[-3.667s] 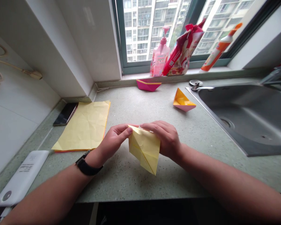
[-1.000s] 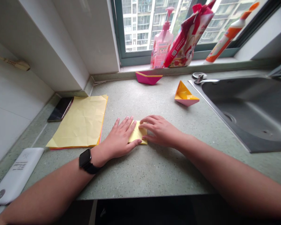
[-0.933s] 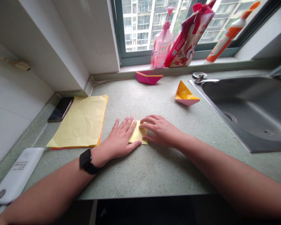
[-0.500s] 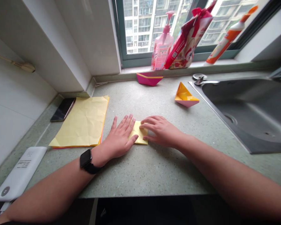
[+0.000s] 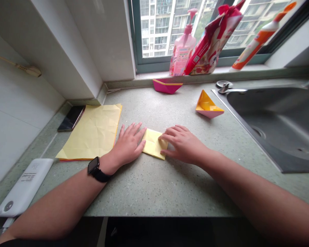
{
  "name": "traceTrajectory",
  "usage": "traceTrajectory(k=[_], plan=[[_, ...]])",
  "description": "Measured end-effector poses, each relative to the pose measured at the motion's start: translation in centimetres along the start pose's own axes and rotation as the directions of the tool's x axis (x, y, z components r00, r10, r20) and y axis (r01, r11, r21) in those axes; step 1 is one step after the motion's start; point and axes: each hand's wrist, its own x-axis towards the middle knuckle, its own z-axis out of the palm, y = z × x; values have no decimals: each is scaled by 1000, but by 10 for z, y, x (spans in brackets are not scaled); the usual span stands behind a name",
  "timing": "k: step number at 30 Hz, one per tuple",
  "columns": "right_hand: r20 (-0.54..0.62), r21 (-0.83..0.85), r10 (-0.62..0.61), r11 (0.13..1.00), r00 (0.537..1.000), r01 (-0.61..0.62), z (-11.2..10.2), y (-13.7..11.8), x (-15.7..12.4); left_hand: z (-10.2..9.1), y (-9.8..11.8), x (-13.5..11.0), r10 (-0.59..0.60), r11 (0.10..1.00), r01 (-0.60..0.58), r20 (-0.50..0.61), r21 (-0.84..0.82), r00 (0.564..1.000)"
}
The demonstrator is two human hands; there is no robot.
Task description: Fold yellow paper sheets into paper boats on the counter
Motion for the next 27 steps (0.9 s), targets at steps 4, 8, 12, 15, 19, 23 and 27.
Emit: traceTrajectory(k=[4, 8, 12, 15, 19, 23, 27], plan=[[-19, 36, -40, 999, 999, 40, -2, 4, -2, 0, 0, 1, 1, 1000, -1, 63, 4, 998], [-52, 60, -57, 996, 997, 61, 2, 8, -2, 0, 0, 1, -3, 1000, 3, 87, 9, 996], [-48, 122, -152, 980, 987, 156, 12, 9, -1, -1, 1, 0, 23, 1000, -23, 37, 9, 999], [-6, 136, -168, 976, 986, 167, 17, 9, -2, -4, 2, -1, 62, 998, -61, -21, 21, 998], [22, 119, -156, 981, 988, 152, 16, 7, -3, -12, 4, -7, 111, 994, -110, -55, 31, 992], [36, 112, -143, 984, 989, 138, 14, 5, -3, -22, 1, -17, 158, 987, -158, -52, 8, 986], [29, 114, -134, 985, 991, 130, 15, 4, -3, -30, 1, -23, 228, 974, -228, -34, -14, 973]])
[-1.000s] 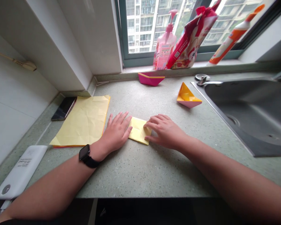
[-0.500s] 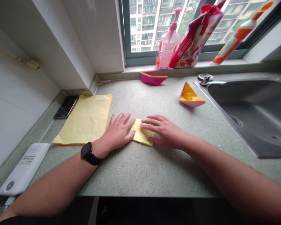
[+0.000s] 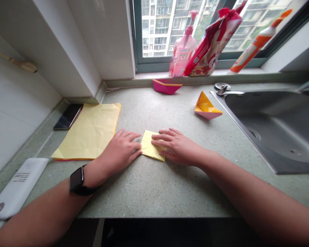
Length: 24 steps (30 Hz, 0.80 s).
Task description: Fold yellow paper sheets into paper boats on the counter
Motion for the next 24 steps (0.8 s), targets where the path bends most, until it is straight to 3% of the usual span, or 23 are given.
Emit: traceTrajectory(k=[6, 13, 18, 24], plan=[[8, -4, -2, 1000, 1000, 2, 0, 1, -1, -7, 6, -3, 69, 997, -70, 30, 44, 997], [-49, -63, 37, 997, 998, -40, 5, -13, 5, 9, 13, 5, 72, 994, -83, -134, -71, 988], [-86, -55, 60, 996, 994, -65, 9, -17, 9, 30, 4, 15, -6, 993, 3, -18, -114, 1000], [-1, 44, 40, 998, 999, -40, 5, -5, 16, 33, -2, 19, -68, 990, 73, 43, -123, 997]])
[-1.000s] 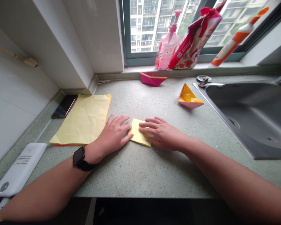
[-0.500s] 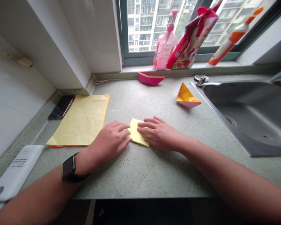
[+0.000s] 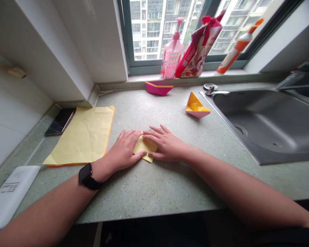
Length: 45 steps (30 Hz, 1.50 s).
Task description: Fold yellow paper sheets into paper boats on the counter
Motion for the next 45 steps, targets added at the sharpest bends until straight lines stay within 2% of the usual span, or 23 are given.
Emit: traceTrajectory(k=[6, 14, 20, 27, 31, 35, 38, 42, 45], plan=[[64, 36, 13, 999, 998, -15, -4, 3, 6, 0, 1, 1, -76, 997, 75, 48, 14, 996], [0, -57, 43, 997, 999, -43, -10, 6, -9, -3, 6, 2, -97, 995, 96, 63, 28, 993], [-64, -164, 130, 977, 989, -139, -13, -6, -16, -5, 8, 2, -105, 994, 105, 63, 11, 992], [-93, -220, 139, 963, 986, -157, -17, -13, -19, -5, 9, 2, -93, 996, 93, 49, -5, 994], [-110, -203, 61, 976, 992, -83, -15, -5, -20, -1, 4, 3, -70, 997, 72, 45, -33, 997], [-117, -146, -150, 980, 982, 132, -15, 7, -16, 2, -6, 3, -19, 996, 23, 38, -86, 999], [-89, -77, -258, 965, 962, 252, -14, 14, -13, -2, -10, 0, 72, 990, -73, -13, -119, 997], [-103, -20, -270, 963, 957, 269, -13, 19, -11, -16, -9, -7, 219, 965, -227, -78, -128, 973], [-123, -8, -258, 966, 958, 259, -13, 20, -11, -25, -8, -9, 244, 962, -247, -42, -113, 969]])
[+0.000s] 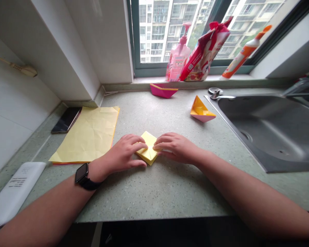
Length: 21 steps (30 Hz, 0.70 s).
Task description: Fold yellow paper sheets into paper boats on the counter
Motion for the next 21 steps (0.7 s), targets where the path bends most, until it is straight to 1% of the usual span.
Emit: traceTrajectory(k=[3, 7, 13, 17, 21], plan=[[-21, 8, 32, 999, 999, -32, 0, 0, 0, -3, 1, 1, -27, 1000, 27, -2, -4, 1000], [-11, 32, 53, 998, 999, -52, 0, -3, 1, -4, 3, 2, -79, 997, 79, -8, 12, 997], [15, -31, 108, 994, 994, -108, 2, -7, 2, -4, 7, 1, -94, 995, 94, 7, 32, 996], [14, -69, 121, 990, 993, -120, 1, -7, 2, -4, 6, 0, -152, 982, 147, 29, 116, 988], [22, -94, 153, 984, 988, -150, -1, -9, 2, -6, 5, 0, -209, 960, 202, 16, 193, 978]])
